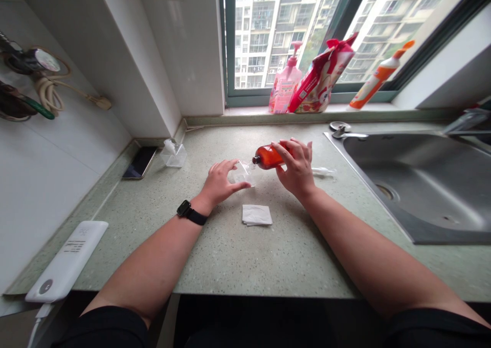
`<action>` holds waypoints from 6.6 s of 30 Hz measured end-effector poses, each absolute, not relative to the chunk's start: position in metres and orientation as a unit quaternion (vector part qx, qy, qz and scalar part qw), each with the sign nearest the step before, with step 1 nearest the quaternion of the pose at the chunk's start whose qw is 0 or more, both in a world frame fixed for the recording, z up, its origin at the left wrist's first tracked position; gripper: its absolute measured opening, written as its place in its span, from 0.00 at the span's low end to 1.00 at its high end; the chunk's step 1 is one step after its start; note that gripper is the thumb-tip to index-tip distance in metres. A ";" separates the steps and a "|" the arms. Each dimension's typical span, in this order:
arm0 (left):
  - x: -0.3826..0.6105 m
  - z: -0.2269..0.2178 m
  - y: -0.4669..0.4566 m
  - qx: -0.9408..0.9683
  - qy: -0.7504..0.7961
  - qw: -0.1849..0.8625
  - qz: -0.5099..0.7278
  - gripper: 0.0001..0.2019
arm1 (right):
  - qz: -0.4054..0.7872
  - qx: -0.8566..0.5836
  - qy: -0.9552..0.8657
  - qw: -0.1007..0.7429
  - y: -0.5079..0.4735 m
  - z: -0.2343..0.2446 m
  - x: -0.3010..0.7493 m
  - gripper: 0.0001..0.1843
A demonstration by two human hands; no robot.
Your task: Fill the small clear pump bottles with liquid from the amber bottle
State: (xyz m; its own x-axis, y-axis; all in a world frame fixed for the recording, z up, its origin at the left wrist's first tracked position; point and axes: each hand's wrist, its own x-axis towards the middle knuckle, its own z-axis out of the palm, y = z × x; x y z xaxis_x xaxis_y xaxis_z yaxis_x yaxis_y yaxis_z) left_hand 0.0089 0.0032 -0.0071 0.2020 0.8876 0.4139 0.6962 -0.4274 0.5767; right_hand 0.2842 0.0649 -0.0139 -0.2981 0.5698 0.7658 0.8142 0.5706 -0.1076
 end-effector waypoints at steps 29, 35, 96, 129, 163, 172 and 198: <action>0.009 -0.006 0.002 0.766 0.522 0.126 0.354 0.40 | -0.150 -0.439 -0.790 0.400 0.065 -0.014 0.284 0.50; 0.009 -0.006 0.002 0.764 0.523 0.132 0.355 0.41 | -0.155 -0.438 -0.793 0.395 0.066 -0.013 0.285 0.49; 0.009 -0.004 0.002 0.762 0.529 0.142 0.346 0.41 | -0.168 -0.432 -0.791 0.399 0.065 -0.014 0.284 0.45; 0.010 -0.002 0.000 0.760 0.530 0.144 0.347 0.40 | -0.151 -0.429 -0.792 0.408 0.064 -0.012 0.283 0.44; 0.008 0.000 0.000 0.761 0.521 0.160 0.352 0.38 | -0.144 -0.432 -0.792 0.406 0.061 -0.010 0.283 0.44; 0.008 -0.001 0.001 0.761 0.518 0.161 0.356 0.39 | -0.158 -0.424 -0.794 0.406 0.062 -0.011 0.285 0.43; 0.008 -0.003 0.002 0.763 0.502 0.160 0.374 0.38 | -0.171 -0.424 -0.795 0.398 0.064 -0.012 0.285 0.47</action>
